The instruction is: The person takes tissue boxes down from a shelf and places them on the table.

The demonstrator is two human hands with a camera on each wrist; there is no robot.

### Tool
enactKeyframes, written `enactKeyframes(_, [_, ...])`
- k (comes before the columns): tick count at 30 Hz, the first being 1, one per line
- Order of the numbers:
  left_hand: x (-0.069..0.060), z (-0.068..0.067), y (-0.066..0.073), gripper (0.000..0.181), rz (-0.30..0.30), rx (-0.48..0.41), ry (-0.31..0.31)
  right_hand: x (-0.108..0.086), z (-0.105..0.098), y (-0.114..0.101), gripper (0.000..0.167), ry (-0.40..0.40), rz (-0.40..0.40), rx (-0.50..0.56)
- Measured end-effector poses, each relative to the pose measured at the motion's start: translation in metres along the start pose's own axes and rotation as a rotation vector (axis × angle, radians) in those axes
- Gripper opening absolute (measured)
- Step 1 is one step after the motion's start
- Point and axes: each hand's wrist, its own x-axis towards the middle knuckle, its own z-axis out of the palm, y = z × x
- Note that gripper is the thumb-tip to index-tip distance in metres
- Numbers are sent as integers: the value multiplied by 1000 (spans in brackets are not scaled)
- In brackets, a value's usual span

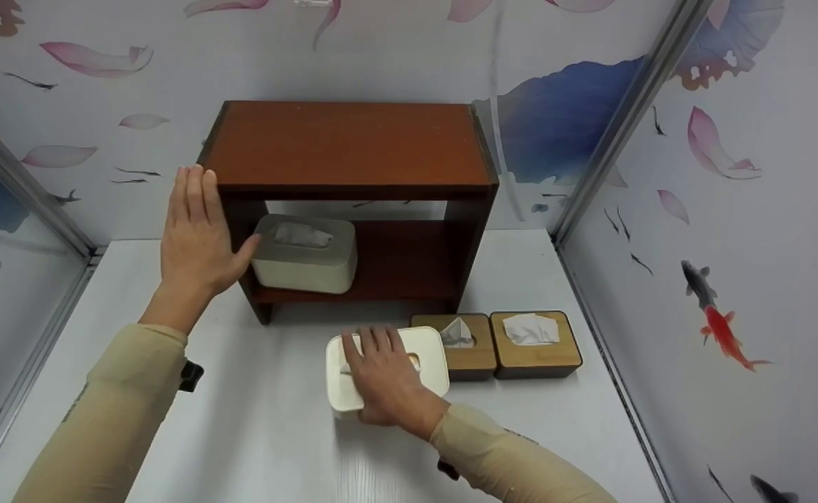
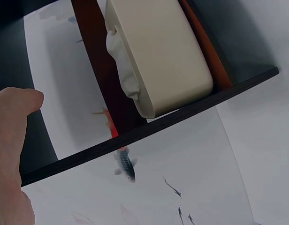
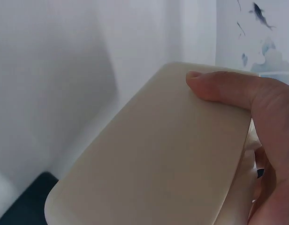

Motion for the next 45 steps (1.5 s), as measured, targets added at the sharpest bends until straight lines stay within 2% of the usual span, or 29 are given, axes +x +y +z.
enactKeyframes(10, [1,-1,1,103,-1,0,6,-12,6,-21,125,-15,-34,-6])
enactKeyframes(21, [2,-2,1,103,1,3,0,-27,18,-25,124,-75,-35,29])
enactKeyframes(26, [1,-1,0,103,-2,-10,9,-37,25,-18,126,-121,-38,50])
enactKeyframes(34, [0,-1,0,103,-2,-6,11,-58,31,3,127,-217,-1,111])
enactKeyframes(45, [-1,0,0,103,-1,-5,4,-86,42,36,124,-194,44,186])
